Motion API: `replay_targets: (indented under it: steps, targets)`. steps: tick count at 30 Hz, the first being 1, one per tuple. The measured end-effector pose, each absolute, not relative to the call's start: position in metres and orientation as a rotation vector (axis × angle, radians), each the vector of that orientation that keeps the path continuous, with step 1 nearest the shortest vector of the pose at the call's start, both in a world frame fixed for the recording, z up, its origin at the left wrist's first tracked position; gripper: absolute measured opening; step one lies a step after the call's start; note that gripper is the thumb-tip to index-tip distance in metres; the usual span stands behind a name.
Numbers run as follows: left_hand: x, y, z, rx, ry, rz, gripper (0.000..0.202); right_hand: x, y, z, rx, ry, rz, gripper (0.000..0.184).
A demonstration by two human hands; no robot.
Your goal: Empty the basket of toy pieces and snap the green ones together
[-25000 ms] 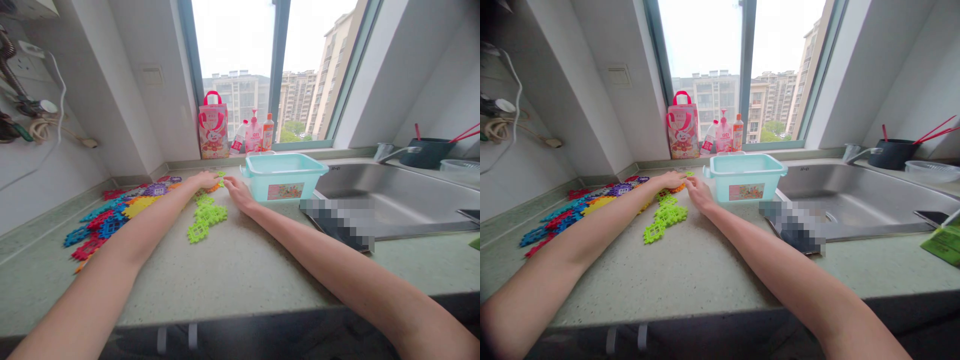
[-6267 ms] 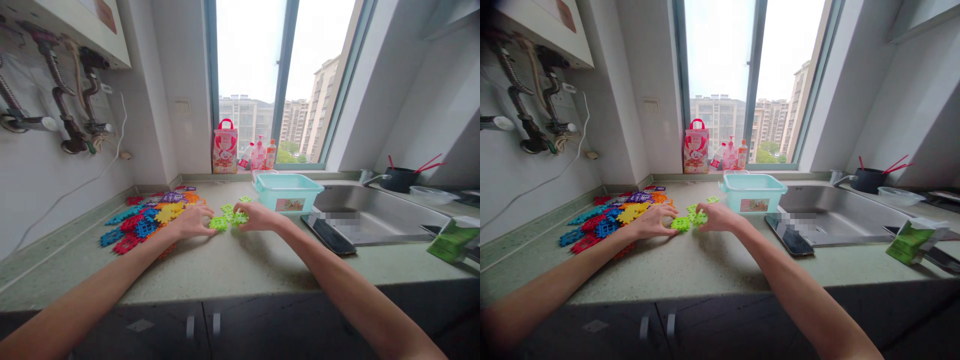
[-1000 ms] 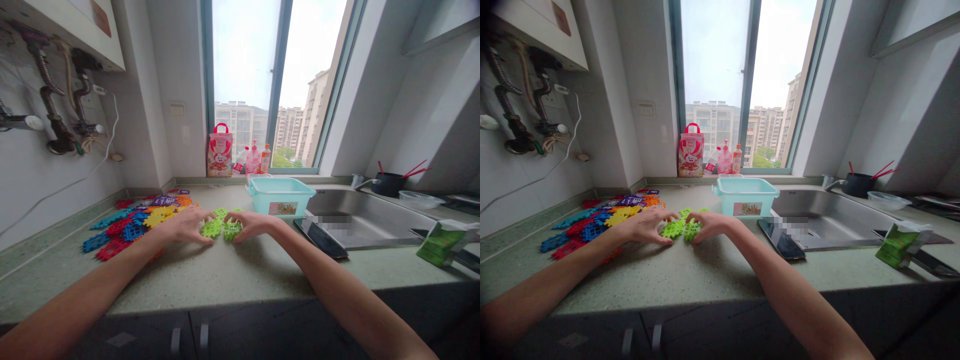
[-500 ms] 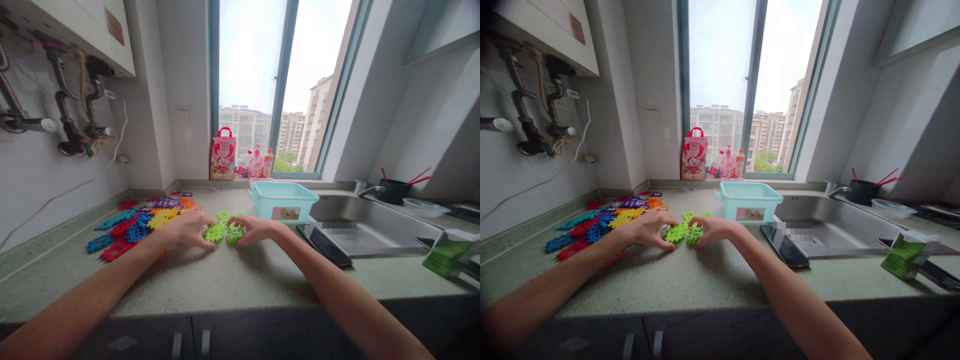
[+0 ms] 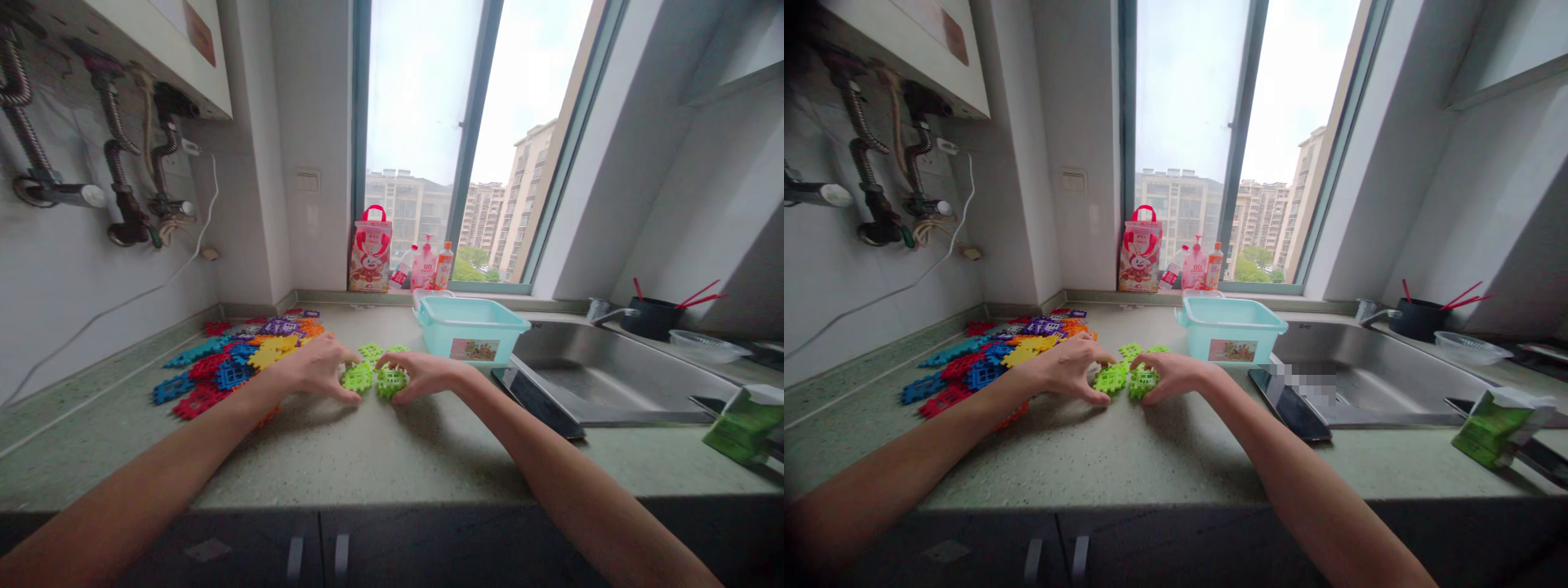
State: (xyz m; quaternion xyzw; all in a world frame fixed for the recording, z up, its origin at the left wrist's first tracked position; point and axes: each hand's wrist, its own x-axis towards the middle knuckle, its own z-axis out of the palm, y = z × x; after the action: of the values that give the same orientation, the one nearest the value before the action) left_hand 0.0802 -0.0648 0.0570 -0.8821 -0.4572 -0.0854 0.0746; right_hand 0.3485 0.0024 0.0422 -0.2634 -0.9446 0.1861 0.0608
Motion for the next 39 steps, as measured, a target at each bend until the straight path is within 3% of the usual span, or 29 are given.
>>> replay_targets:
  steps: [6,27,39]
  targets:
    - [0.079,-0.058,0.051,-2.613,-1.318,-0.198,0.064,0.35,0.002,0.042,-0.814,-2.871,0.569,0.078]
    - [0.091,-0.063,0.054,-2.599,-1.3,-0.238,0.044,0.35,0.002,0.042,-0.814,-2.867,0.586,0.081]
    - [0.087,-0.063,0.05,-2.638,-1.37,-0.262,0.054,0.35,0.002,0.041,-0.822,-2.84,0.635,0.083]
